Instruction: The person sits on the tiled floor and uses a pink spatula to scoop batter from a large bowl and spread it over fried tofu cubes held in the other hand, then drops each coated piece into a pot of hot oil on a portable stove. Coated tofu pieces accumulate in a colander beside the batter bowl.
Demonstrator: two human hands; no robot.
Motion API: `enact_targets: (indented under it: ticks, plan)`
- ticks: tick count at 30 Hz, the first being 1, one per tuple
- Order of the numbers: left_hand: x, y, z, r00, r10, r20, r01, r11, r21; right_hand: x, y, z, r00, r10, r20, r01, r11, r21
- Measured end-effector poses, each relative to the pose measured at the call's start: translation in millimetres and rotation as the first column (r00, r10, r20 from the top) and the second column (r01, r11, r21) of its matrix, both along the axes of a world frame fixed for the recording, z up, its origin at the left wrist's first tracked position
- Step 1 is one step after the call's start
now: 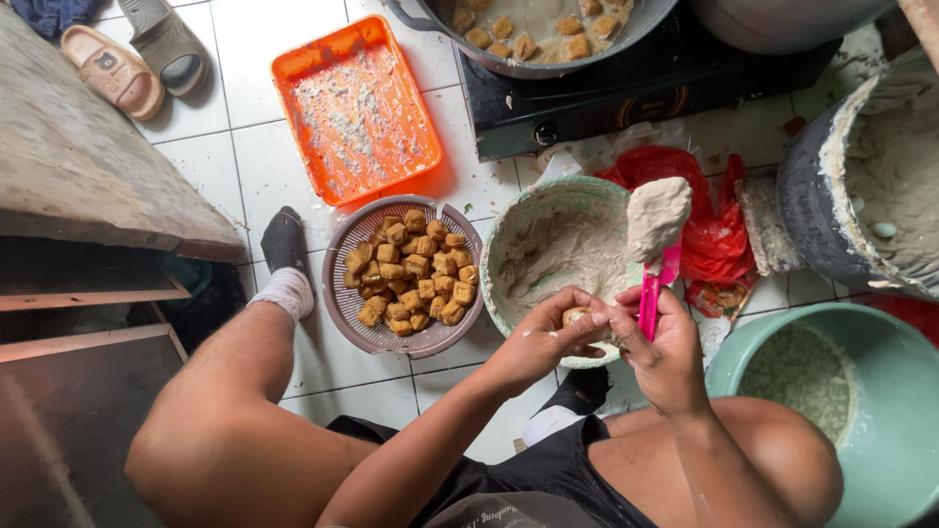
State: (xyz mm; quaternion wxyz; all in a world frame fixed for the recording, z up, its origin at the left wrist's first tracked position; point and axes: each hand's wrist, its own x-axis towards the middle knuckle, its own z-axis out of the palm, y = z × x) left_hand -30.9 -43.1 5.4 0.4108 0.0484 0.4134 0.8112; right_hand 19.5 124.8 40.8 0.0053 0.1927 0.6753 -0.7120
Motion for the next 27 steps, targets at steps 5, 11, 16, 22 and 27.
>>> enact_targets:
  ticks: [5,11,16,22,27]
  plan:
    - [-17.3,-3.1,-2.7,0.955,0.288,0.072,-0.284,0.957,-0.054,0.9,4.1,-1.3,0.997,-0.002,-0.08,0.006,0.999,0.048]
    - [-32.0,-12.7,12.1,0.788,0.615,-0.028,-0.615,0.782,-0.098,8.2,-7.0,1.3,0.985,0.153,0.08,-0.167,0.961,0.22]
    - [-17.6,-17.7,34.9,0.848,0.518,-0.113,-0.518,0.855,0.036,2.2,-11.4,9.3,0.965,0.226,-0.135,-0.075,0.728,0.682]
    - [-20.3,-21.8,39.0,0.943,0.33,-0.046,-0.292,0.885,0.361,-3.1,-2.4,21.5,0.961,0.205,-0.187,0.062,0.499,0.865]
    - [-22.1,-11.0,30.2,0.877,0.47,-0.098,-0.444,0.872,0.204,2.0,-4.4,22.8,0.931,0.221,-0.291,0.195,0.374,0.907]
